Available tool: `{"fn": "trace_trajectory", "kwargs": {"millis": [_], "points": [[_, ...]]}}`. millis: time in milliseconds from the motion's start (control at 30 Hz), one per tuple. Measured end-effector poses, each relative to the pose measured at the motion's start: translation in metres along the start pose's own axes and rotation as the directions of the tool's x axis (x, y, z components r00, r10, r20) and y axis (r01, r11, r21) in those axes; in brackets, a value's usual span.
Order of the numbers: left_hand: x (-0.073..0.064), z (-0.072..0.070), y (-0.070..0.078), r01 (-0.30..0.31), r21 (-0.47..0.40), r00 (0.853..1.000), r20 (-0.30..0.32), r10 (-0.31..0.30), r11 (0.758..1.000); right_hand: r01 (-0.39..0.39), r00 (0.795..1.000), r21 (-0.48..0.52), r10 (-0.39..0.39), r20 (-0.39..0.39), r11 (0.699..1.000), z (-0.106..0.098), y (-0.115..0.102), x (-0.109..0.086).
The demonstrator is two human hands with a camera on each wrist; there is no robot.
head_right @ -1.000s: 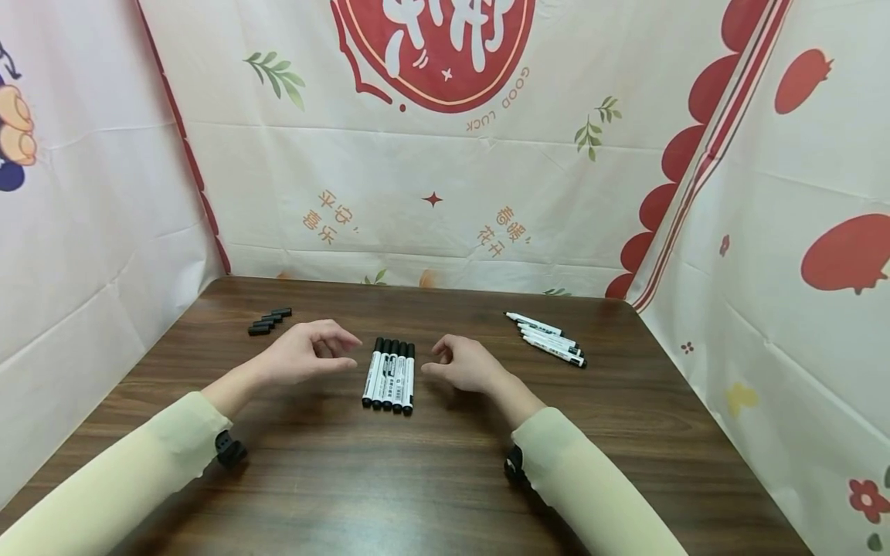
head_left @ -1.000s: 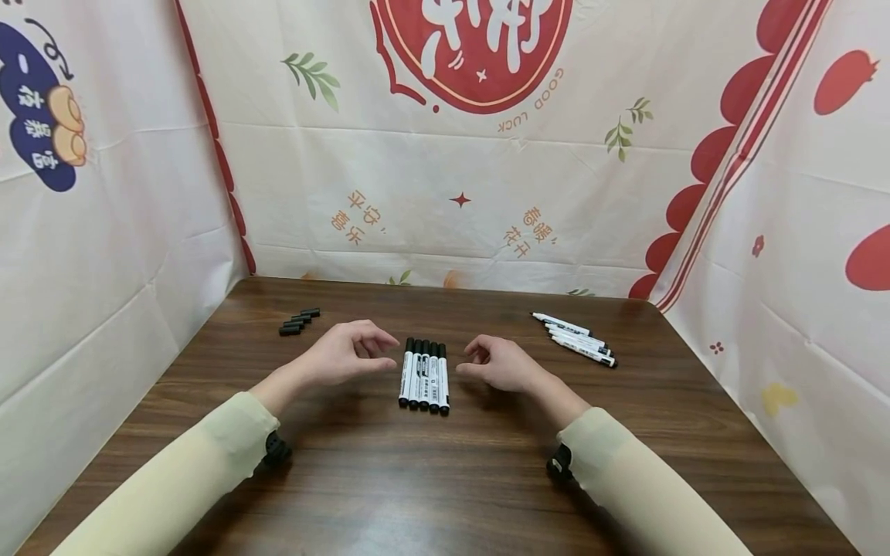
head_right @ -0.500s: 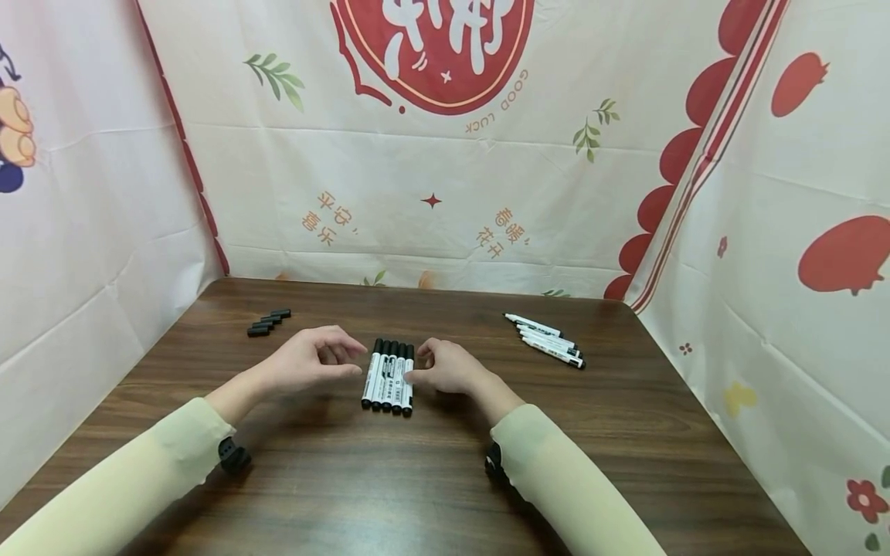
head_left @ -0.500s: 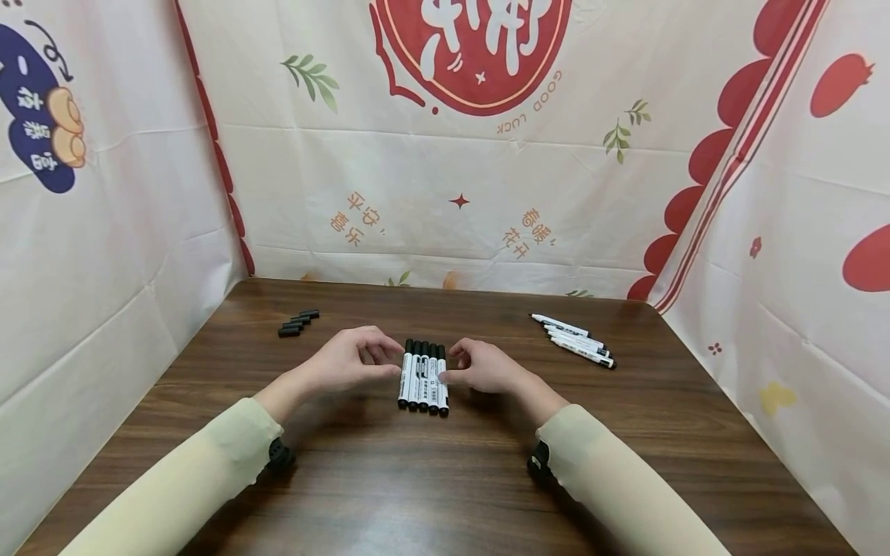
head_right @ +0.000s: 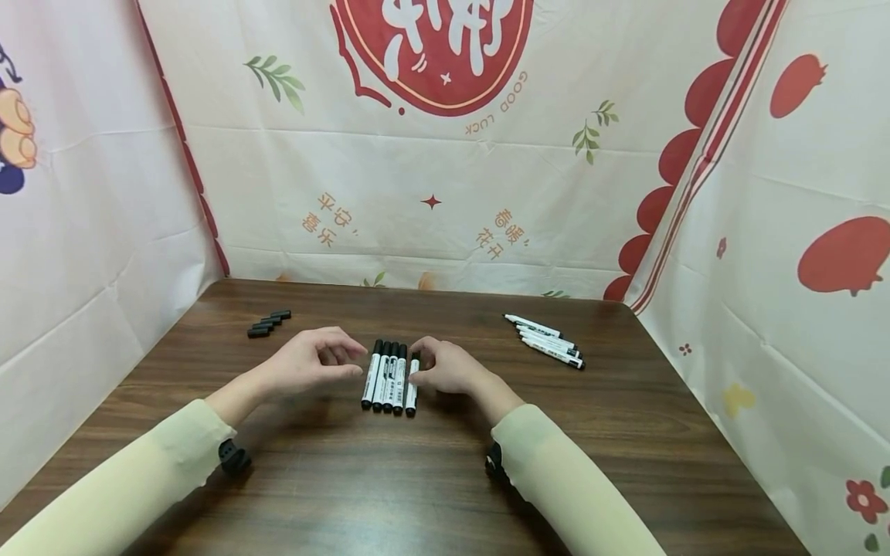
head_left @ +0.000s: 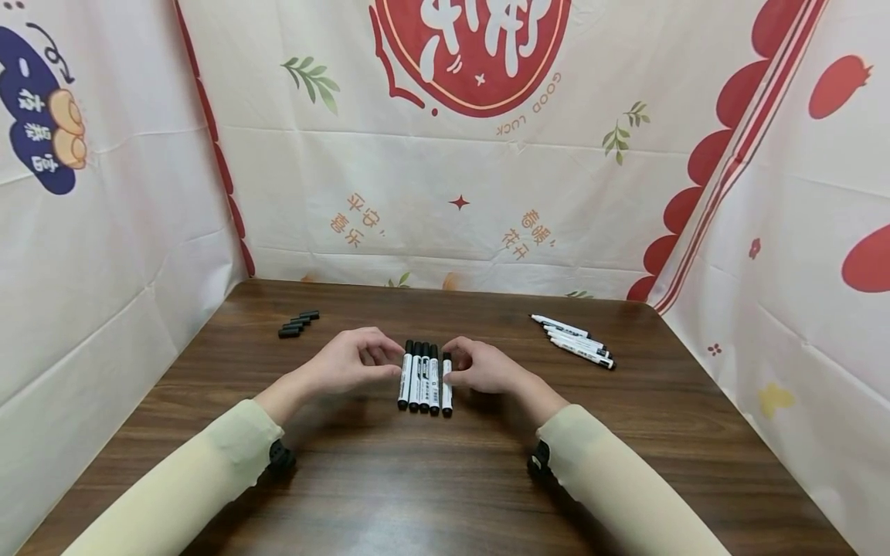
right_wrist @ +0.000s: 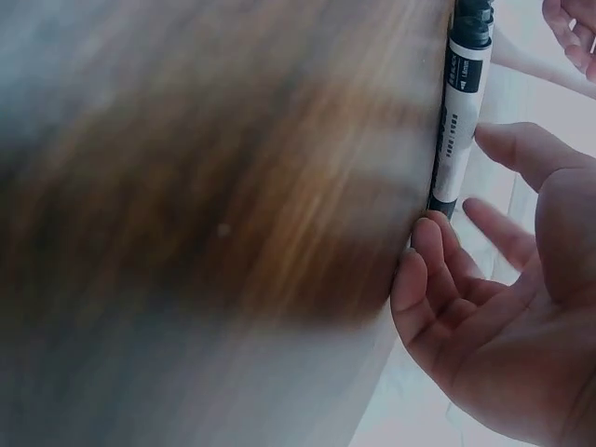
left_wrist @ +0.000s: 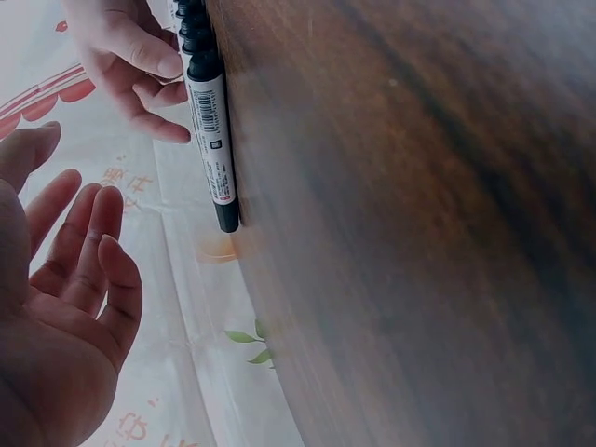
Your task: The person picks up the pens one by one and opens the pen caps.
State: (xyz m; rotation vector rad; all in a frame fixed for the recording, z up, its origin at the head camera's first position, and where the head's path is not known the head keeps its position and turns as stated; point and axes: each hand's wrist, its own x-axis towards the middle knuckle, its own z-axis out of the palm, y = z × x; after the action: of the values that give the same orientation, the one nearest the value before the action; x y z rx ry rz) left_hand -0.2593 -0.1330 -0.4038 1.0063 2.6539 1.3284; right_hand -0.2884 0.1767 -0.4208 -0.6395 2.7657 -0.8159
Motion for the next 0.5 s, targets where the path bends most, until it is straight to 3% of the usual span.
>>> {"fn": "trace_trajectory", "kwargs": {"millis": [167, 500], "points": [[0.000, 0.000, 0.000, -0.002, 0.003, 1.000, -0.007, 0.002, 1.000, 0.043, 0.998, -0.005, -0.042, 0.042, 0.999, -0.003, 0.004, -0.002], [0.001, 0.001, 0.001, -0.009, 0.014, 1.000, -0.006, 0.009, 1.000, 0.008, 0.999, -0.036, -0.007, 0.047, 0.999, -0.011, 0.016, -0.011]]}}
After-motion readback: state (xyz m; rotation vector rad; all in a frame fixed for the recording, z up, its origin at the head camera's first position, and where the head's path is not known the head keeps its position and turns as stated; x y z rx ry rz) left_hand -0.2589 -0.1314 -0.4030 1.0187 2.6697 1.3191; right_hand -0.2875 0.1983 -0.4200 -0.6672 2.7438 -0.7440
